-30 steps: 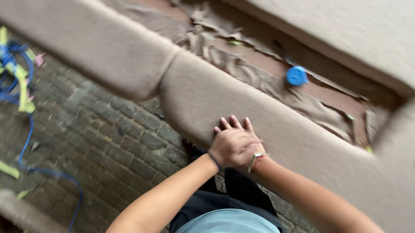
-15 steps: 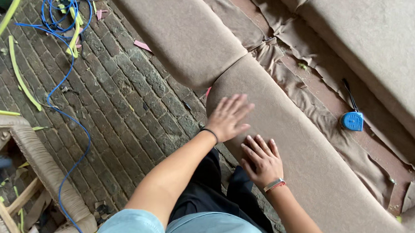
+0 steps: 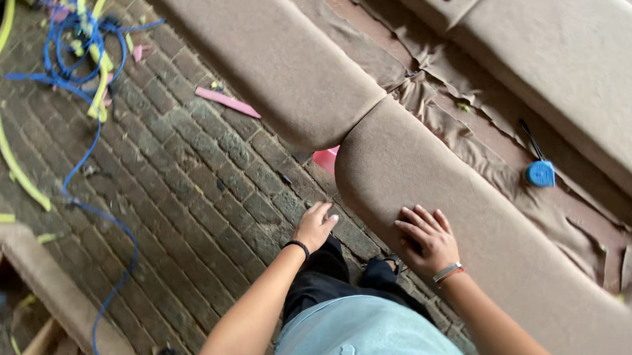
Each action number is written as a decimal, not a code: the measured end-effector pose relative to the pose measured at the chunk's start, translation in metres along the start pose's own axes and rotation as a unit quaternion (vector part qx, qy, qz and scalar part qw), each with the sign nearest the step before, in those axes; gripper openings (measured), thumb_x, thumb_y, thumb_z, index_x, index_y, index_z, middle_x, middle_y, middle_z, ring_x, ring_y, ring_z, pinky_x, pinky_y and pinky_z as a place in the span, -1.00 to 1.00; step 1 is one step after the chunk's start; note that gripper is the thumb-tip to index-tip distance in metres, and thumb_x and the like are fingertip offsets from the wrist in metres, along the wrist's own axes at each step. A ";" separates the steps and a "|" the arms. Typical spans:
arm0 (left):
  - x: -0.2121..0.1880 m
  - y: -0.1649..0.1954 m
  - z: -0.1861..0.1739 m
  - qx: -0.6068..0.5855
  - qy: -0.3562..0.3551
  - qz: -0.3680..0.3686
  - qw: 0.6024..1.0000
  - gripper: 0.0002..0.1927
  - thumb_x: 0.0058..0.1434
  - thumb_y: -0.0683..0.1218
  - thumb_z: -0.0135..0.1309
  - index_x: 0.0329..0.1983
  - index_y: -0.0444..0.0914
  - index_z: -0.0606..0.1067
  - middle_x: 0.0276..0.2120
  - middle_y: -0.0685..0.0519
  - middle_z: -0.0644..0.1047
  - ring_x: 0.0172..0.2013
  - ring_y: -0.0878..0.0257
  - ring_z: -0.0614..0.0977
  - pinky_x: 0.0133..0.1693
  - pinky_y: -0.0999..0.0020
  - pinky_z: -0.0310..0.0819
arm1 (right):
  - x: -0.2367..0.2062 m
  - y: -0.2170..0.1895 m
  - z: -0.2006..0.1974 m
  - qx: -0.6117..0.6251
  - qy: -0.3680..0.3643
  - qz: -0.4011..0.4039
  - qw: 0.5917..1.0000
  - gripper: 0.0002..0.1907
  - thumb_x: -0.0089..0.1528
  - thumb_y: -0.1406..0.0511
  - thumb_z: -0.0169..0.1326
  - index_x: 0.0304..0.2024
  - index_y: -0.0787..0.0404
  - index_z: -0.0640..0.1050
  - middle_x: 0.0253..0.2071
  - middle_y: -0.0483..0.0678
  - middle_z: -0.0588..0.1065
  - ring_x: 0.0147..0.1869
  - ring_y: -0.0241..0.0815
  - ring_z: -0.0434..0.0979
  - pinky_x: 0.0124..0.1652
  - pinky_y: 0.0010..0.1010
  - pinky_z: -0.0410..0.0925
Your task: The person sits on the floor and trims tan upholstery fabric with shears, then uses a pneumatic staple gun to fasten the fabric over a foam-covered wooden panel, pressing the fabric flat by hand. They walk around the large upholstered piece, smooth and press the padded sections, and pick up a strip of scrap from the floor.
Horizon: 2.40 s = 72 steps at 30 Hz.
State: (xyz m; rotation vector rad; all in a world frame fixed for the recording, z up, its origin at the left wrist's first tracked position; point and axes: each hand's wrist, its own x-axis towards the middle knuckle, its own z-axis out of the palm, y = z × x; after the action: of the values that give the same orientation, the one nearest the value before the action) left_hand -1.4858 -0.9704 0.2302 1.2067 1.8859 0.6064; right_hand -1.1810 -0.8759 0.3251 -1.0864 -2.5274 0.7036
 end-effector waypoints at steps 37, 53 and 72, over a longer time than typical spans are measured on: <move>-0.084 0.239 0.258 0.224 -0.195 0.363 0.883 -0.36 0.10 0.06 0.24 0.30 -0.03 0.44 0.48 -0.08 0.14 0.46 -0.07 0.10 0.38 -0.02 -0.04 | -0.491 0.166 -0.099 -0.114 0.330 0.575 0.740 -0.45 0.20 0.11 0.15 0.26 0.01 0.51 0.46 0.01 0.29 0.55 0.05 0.18 0.43 0.04 0.00; -0.129 0.388 0.478 0.362 -0.306 0.545 0.692 -0.19 0.26 0.15 0.01 0.48 -0.26 0.07 0.50 -0.15 -0.02 0.48 -0.05 -0.03 0.40 0.02 -0.21 | -0.534 0.122 -0.088 -0.078 0.273 0.592 0.754 -0.42 0.17 0.16 0.17 0.26 -0.08 0.44 0.51 -0.08 0.22 0.60 -0.03 0.14 0.47 -0.12 0.07; -0.367 0.415 0.623 0.444 -0.299 0.433 0.725 -0.08 0.25 0.19 0.00 0.53 -0.27 -0.06 0.54 -0.09 -0.12 0.51 0.03 -0.12 0.43 0.10 -0.28 | -0.779 0.205 -0.190 0.124 0.304 0.646 0.690 -0.69 0.23 0.19 0.18 0.03 0.06 0.60 -0.05 -0.04 0.60 0.00 -0.01 0.61 0.03 -0.14 0.44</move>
State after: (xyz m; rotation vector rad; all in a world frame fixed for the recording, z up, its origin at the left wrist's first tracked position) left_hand -0.6734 -1.1375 0.3187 2.5692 0.8985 -0.3538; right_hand -0.4527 -1.2700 0.3104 -2.3966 -0.7767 0.7046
